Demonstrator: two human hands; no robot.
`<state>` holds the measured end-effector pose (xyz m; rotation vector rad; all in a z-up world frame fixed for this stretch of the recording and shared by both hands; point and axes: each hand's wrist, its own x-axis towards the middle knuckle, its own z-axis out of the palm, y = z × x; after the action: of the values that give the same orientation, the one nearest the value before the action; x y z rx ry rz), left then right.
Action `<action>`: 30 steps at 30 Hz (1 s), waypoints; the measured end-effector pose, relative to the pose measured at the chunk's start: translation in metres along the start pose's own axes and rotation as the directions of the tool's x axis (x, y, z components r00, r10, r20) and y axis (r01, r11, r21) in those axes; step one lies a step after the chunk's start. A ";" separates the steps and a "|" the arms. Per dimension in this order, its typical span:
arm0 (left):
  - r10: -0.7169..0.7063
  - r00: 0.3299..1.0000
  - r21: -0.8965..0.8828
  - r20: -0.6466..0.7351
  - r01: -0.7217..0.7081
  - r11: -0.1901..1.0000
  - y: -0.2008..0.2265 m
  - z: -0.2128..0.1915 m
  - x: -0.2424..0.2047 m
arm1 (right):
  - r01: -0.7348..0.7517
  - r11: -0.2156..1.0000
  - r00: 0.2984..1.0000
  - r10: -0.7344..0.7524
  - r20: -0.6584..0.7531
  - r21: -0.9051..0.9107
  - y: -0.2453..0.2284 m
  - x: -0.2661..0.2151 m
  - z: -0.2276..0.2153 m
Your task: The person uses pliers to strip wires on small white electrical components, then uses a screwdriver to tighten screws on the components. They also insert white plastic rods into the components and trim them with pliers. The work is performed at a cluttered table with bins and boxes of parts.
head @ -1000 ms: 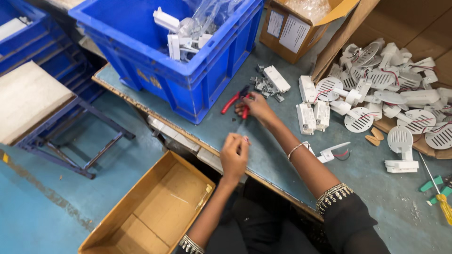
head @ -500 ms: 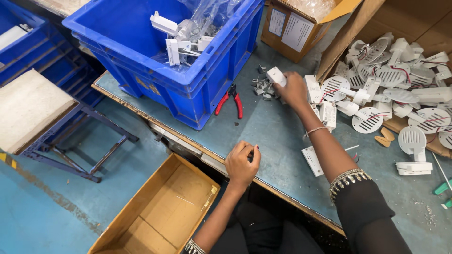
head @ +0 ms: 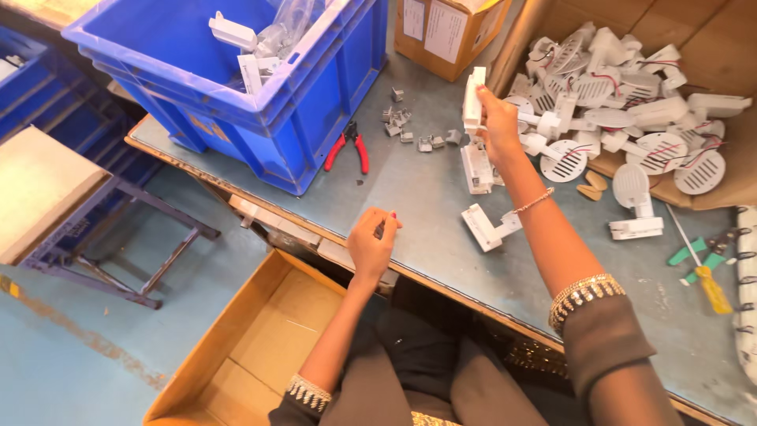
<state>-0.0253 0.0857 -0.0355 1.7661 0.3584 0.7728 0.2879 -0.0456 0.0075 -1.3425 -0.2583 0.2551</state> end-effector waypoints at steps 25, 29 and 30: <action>0.664 0.149 -0.679 0.732 0.092 0.728 0.208 -0.050 -0.075 | 0.402 0.912 0.800 -0.304 -0.516 0.086 -0.003 -0.335 -0.172; 0.629 0.250 -0.647 0.737 -0.011 0.762 0.218 -0.075 -0.064 | 0.372 0.919 0.742 -0.378 -0.553 -0.129 0.005 -0.327 -0.167; 0.621 0.278 -0.637 0.733 -0.040 0.770 0.219 -0.077 -0.062 | 0.347 0.924 0.735 -0.376 -0.565 -0.164 0.006 -0.325 -0.167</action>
<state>-0.1520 0.0327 0.1622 1.4614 -1.0206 -0.0228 0.0360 -0.3043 -0.0448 -1.3220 0.0068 -0.5075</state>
